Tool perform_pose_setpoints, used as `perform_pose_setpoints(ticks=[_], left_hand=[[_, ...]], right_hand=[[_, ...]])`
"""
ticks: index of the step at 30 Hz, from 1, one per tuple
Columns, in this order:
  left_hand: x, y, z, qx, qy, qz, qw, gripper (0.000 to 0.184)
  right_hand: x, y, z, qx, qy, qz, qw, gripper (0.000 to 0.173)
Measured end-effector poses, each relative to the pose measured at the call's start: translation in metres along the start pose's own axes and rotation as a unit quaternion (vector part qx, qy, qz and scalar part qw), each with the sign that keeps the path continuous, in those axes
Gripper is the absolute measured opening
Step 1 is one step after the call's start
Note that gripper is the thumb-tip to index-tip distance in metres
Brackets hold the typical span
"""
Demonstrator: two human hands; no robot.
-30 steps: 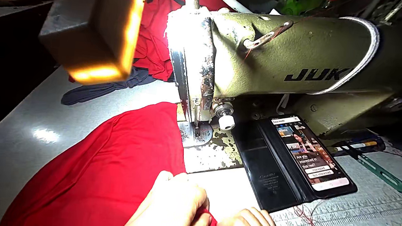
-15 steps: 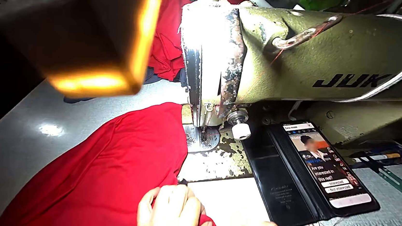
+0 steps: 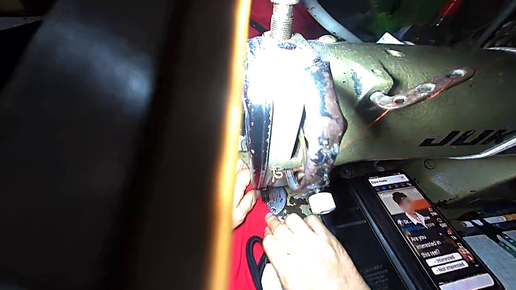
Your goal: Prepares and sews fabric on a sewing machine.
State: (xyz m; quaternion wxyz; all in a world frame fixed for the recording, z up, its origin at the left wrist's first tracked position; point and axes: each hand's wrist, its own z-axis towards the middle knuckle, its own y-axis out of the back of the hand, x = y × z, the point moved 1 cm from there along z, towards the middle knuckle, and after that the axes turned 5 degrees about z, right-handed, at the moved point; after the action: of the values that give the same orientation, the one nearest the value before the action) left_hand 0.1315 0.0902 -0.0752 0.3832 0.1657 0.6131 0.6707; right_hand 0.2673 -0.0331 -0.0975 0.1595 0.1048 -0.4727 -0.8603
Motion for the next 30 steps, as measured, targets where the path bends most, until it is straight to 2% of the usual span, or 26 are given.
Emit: perform_pose_setpoints(ticks=[1,3,6,9,11,13,18,24,30], left_hand=[[-0.01,0.011,0.003,0.058,0.056,-0.019,0.997,0.023],[-0.016,0.017,0.006,0.087,0.099,-0.041,0.99,0.022],[0.006,0.0,0.0,0.027,0.024,-0.058,0.998,0.036],[0.008,0.002,0.003,0.045,0.038,-0.078,0.995,0.036],[0.019,-0.014,0.006,-0.038,-0.012,-0.036,0.999,0.027],[0.029,-0.025,0.009,-0.069,-0.045,0.002,0.997,0.031],[0.021,-0.015,0.007,-0.052,-0.021,-0.004,0.998,0.031],[0.019,-0.018,0.008,-0.035,0.009,0.034,0.999,0.031],[0.007,-0.009,0.005,-0.062,0.018,0.029,0.998,0.027]], right_hand=[[0.001,-0.001,0.001,-0.001,-0.014,-0.005,1.0,0.022],[0.0,-0.003,0.001,-0.013,-0.03,-0.011,0.999,0.021],[-0.002,-0.008,0.0,-0.025,-0.036,-0.002,0.999,0.02],[-0.004,-0.01,-0.001,-0.025,-0.043,0.014,0.999,0.02],[-0.005,-0.012,-0.002,-0.021,-0.05,0.022,0.998,0.02],[-0.005,-0.011,-0.002,-0.011,-0.054,0.021,0.998,0.021],[-0.004,-0.01,0.0,-0.003,-0.066,0.023,0.998,0.021],[-0.006,-0.014,-0.004,-0.049,-0.07,0.037,0.996,0.026],[-0.004,-0.013,-0.003,-0.056,-0.089,0.035,0.994,0.026]])
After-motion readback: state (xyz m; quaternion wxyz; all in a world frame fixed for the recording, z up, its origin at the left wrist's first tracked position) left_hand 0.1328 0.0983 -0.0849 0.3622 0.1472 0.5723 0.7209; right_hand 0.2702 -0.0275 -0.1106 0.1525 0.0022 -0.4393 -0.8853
